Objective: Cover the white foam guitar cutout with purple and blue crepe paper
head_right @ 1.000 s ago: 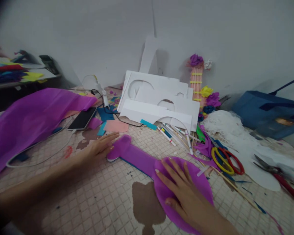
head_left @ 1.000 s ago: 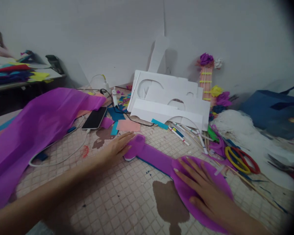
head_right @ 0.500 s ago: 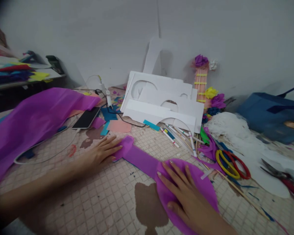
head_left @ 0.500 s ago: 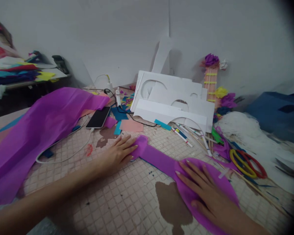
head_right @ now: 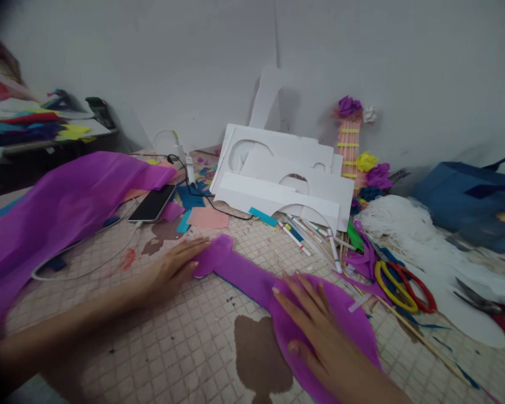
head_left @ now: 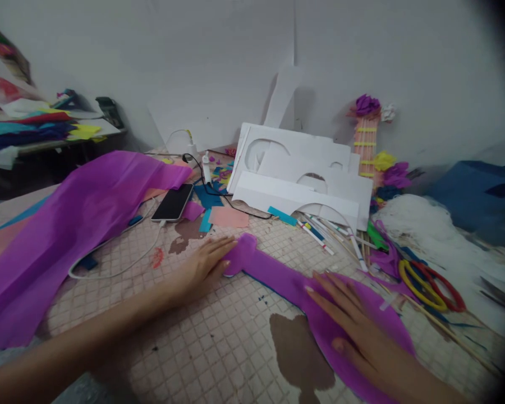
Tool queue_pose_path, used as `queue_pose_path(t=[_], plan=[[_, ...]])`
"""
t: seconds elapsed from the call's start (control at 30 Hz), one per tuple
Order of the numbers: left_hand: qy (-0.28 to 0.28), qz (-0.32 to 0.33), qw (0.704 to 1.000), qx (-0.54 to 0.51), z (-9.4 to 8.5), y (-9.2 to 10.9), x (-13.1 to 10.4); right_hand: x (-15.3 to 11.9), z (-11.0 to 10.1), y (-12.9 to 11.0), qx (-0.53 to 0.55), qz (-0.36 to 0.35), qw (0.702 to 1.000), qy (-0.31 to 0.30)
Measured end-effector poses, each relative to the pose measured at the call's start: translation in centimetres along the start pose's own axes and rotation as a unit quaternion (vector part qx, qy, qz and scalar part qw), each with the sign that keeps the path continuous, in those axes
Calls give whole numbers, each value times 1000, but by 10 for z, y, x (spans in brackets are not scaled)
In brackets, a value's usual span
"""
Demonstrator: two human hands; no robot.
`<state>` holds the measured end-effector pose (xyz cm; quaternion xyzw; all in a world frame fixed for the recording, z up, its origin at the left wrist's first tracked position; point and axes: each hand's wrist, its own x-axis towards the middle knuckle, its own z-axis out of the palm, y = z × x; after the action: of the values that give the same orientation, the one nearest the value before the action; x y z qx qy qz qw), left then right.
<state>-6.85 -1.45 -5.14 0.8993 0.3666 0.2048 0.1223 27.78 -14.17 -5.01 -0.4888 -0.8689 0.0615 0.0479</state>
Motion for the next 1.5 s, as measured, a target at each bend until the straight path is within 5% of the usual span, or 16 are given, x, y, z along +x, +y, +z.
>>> queue_pose_path(t=[0.23,0.47,0.73,0.93,1.13,1.33,1.5], plan=[[114,-18,991,-62,3,-5,3,81,-22,-34,198,4,976,94],[115,-3,992,-56,2,-3,-2,154,-27,-38,277,-43,956,91],[5,60,996,71,0,2,-12,158,-1,-31,309,-42,946,90],[7,47,998,40,1,0,-15,155,8,-30,318,-52,942,97],[78,-101,984,-126,-8,-12,-1,152,15,-30,295,-80,947,99],[15,-225,926,-303,-18,-16,25,153,14,-29,322,-69,939,98],[-16,-235,929,-286,-14,-17,30,153,13,-28,331,-74,935,100]])
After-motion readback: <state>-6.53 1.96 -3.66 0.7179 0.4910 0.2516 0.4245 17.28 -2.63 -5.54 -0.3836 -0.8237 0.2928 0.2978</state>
